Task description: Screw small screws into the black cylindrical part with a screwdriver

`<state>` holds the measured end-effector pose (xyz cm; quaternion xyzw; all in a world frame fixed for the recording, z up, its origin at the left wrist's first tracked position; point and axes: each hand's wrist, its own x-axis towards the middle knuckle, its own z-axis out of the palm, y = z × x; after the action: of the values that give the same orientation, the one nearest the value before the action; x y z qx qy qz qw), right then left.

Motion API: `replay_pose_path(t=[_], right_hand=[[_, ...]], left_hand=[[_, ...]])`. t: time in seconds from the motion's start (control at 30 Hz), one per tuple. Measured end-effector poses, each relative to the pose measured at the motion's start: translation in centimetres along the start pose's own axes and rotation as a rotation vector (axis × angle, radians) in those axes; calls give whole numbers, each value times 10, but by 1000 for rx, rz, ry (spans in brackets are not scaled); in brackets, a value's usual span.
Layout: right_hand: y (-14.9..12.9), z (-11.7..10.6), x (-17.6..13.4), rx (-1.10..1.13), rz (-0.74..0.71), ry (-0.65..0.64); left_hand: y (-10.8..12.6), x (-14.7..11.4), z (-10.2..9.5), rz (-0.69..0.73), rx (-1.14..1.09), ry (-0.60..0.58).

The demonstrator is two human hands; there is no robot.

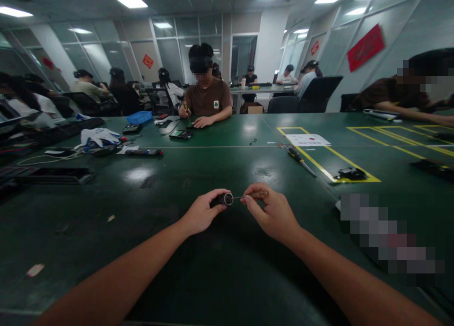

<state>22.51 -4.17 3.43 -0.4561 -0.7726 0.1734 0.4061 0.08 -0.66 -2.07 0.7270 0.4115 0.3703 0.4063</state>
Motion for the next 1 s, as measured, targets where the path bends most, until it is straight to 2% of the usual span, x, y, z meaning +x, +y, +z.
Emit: replay_pose_path(t=[0.2, 0.4, 0.6, 1.0], right_hand=[[0, -1, 1, 12, -12, -26], [0, -4, 1, -7, 28, 29], [0, -4, 0, 6, -13, 2], [3, -3, 1, -23, -41, 25]], left_hand=[[1, -1, 0, 8, 8, 2], [-2, -1, 0, -4, -9, 2], [1, -1, -1, -5, 2, 6], [-3, 0, 0, 4, -30, 7]])
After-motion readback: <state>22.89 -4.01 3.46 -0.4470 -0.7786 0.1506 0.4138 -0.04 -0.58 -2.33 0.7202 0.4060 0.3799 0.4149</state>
